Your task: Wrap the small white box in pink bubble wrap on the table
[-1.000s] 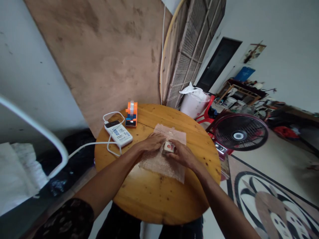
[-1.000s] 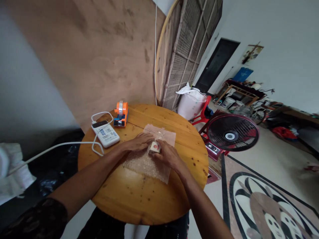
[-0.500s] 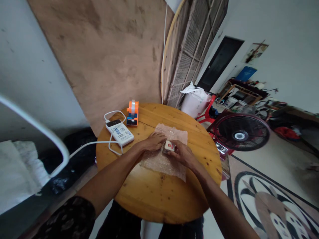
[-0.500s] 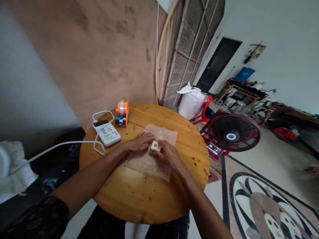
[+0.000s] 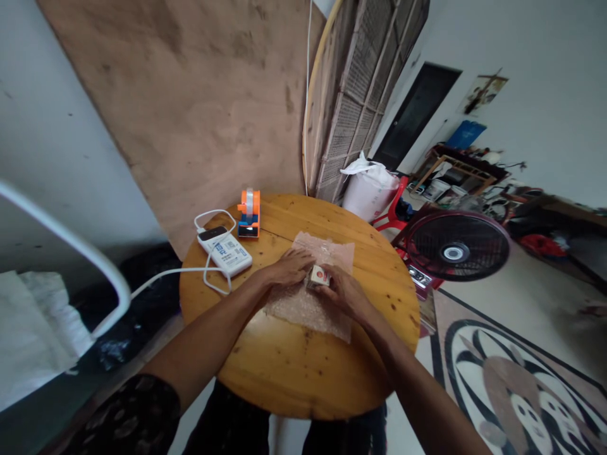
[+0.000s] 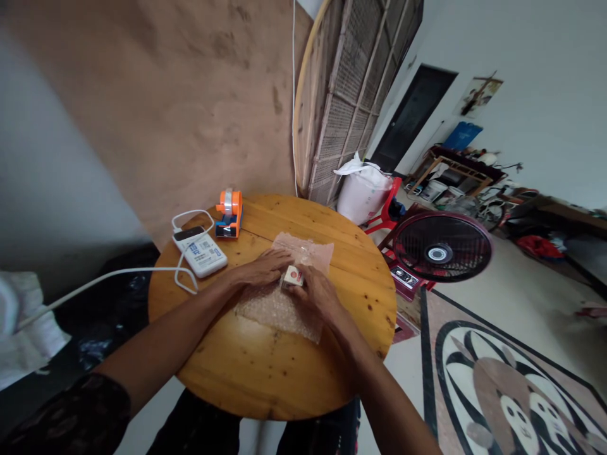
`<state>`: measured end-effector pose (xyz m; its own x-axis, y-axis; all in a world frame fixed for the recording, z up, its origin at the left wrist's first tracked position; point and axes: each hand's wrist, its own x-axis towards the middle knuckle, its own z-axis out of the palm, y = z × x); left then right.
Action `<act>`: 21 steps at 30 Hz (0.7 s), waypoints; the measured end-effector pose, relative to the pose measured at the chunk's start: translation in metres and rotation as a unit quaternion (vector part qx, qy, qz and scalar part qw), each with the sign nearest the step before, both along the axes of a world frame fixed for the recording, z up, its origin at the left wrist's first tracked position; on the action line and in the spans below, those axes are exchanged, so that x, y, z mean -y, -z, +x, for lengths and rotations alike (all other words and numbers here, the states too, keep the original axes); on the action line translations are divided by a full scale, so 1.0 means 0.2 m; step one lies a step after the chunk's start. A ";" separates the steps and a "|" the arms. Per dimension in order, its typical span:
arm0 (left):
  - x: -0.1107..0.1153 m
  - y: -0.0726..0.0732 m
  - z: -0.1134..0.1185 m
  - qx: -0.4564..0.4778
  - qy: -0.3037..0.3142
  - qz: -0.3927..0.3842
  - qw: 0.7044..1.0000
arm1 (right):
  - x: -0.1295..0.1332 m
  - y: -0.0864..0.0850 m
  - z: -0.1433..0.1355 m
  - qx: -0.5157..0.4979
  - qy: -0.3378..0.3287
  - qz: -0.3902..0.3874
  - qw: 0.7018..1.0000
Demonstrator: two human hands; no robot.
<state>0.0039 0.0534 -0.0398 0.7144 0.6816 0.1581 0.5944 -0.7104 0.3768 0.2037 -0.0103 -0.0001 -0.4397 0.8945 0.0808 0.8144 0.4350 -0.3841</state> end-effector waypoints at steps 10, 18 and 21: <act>-0.01 0.02 -0.01 -0.023 -0.009 -0.012 1.000 | 0.00 0.04 0.03 -0.034 -0.022 -0.001 0.999; 0.02 -0.04 0.00 -0.022 -0.006 -0.005 1.000 | 0.01 0.04 0.01 -0.018 -0.008 0.007 1.000; 0.02 -0.02 0.00 -0.021 -0.012 -0.005 1.000 | 0.02 0.03 0.01 -0.009 -0.003 0.010 1.000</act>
